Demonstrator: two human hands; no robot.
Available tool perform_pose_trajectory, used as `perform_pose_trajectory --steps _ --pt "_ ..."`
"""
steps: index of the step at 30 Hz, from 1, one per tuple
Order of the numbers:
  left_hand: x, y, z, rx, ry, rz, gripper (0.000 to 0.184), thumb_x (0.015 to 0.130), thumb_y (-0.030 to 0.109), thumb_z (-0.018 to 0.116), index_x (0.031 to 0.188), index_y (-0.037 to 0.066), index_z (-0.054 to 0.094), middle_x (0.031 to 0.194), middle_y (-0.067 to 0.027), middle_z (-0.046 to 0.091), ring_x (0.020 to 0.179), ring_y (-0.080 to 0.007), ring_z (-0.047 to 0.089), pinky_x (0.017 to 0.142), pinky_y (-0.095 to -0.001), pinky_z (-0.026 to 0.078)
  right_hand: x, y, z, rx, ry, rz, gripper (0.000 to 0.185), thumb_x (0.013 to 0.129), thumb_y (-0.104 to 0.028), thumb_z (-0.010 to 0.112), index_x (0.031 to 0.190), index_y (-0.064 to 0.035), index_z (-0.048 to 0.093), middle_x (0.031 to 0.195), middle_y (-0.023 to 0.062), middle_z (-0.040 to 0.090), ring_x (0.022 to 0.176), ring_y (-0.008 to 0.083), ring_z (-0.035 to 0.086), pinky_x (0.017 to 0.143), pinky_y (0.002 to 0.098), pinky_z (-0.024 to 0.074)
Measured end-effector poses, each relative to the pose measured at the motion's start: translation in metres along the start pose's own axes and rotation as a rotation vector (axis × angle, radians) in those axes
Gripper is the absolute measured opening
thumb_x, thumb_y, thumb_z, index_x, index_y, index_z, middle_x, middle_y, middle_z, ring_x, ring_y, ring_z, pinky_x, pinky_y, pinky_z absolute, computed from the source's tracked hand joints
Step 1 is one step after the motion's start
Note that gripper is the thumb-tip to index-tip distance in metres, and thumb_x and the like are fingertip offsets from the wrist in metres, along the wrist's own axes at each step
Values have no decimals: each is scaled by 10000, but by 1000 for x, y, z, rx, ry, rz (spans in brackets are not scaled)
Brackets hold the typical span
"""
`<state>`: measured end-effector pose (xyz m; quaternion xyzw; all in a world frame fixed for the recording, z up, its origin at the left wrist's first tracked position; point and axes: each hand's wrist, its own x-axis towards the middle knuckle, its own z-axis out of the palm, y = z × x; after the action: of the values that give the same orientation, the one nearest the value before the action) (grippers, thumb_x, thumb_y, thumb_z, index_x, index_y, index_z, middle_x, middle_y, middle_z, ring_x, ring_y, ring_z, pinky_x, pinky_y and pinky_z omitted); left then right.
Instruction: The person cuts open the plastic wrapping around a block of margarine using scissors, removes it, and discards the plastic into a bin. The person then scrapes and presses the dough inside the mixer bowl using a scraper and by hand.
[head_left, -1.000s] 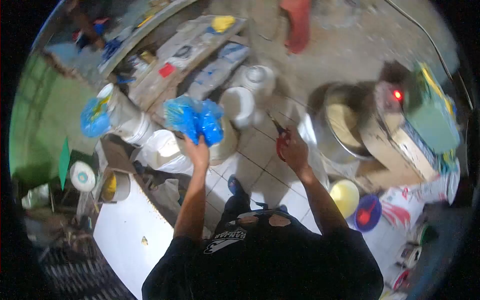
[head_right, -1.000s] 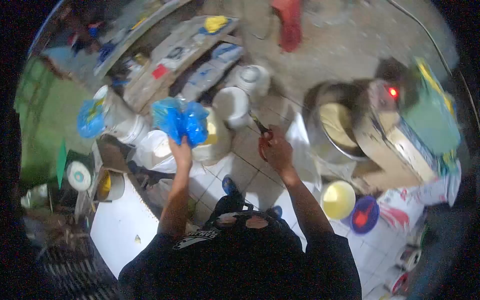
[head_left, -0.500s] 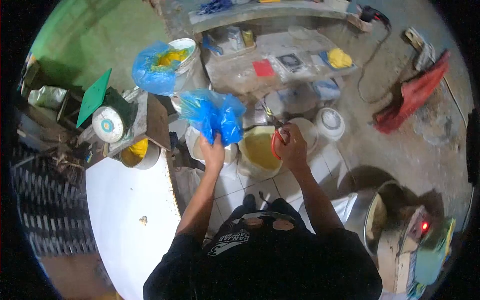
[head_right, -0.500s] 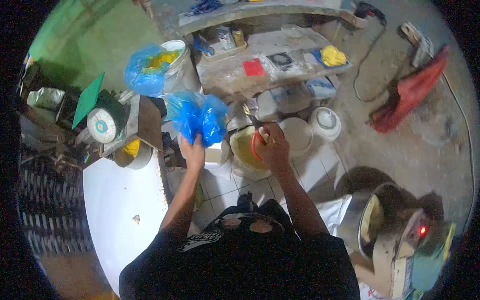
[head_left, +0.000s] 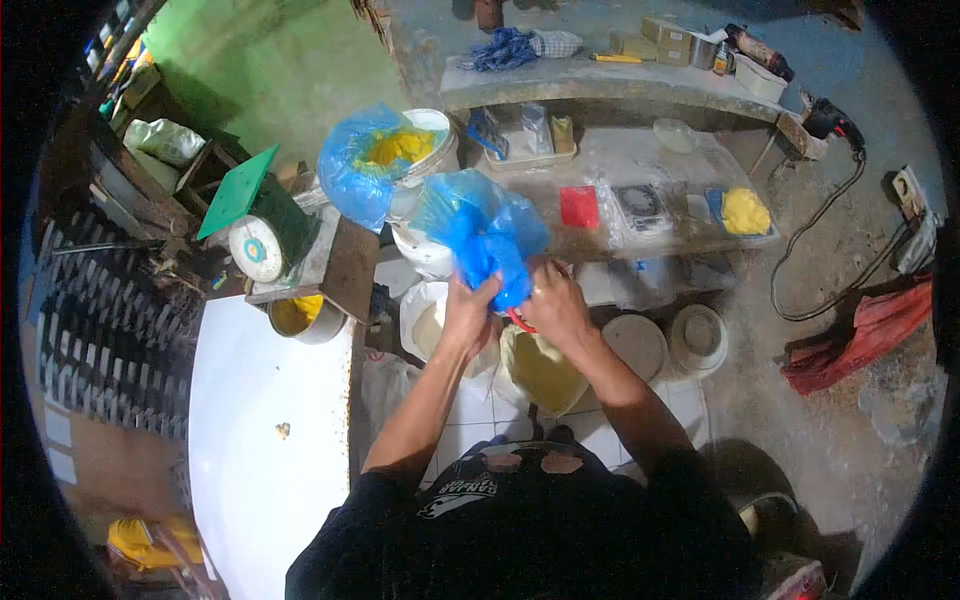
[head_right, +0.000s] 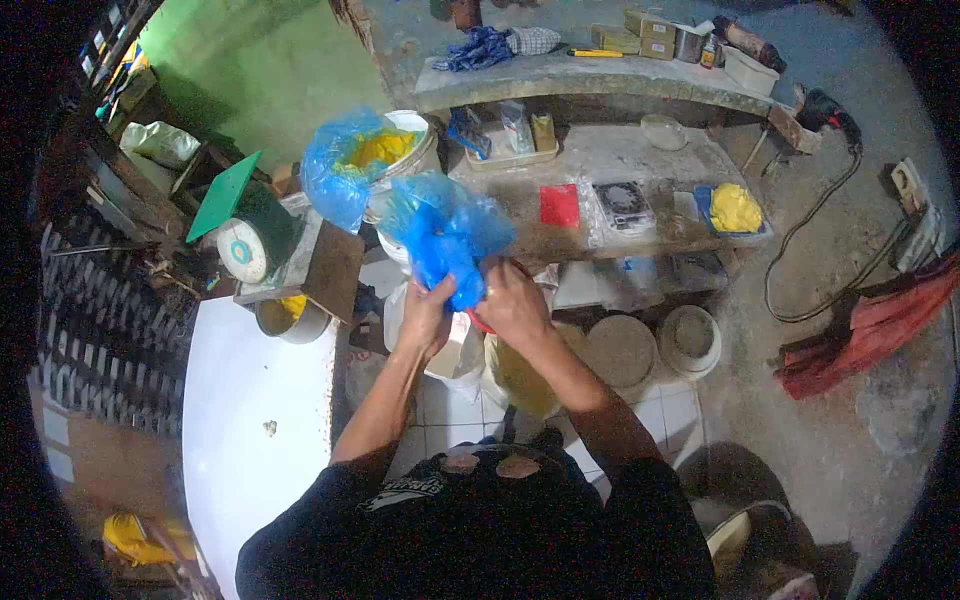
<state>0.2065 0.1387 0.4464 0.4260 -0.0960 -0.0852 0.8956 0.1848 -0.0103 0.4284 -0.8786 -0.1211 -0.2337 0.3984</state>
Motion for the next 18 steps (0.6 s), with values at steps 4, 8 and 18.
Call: perform_pose_trajectory --steps 4,8,18 --pt "17 -9 5 236 232 176 393 833 -57 618 1208 12 519 1053 -74 632 899 -154 619 786 -290 515 5 -7 0 -298 -131 -122 361 802 -186 632 1042 65 530 1034 228 550 809 363 642 691 420 558" --pt "30 -8 -1 363 358 276 285 843 -41 611 1119 7 560 996 -55 637 833 -128 611 722 -266 509 8 24 26 -329 -25 -376 308 844 -177 604 1055 29 515 1004 192 543 716 347 651 609 416 566" --pt "34 98 -28 657 441 655 266 884 -15 572 1147 15 561 1034 -74 632 888 -151 614 790 -310 511 6 82 1 -47 -17 -284 203 814 -149 669 930 -29 552 909 202 606 771 360 653 646 423 553"
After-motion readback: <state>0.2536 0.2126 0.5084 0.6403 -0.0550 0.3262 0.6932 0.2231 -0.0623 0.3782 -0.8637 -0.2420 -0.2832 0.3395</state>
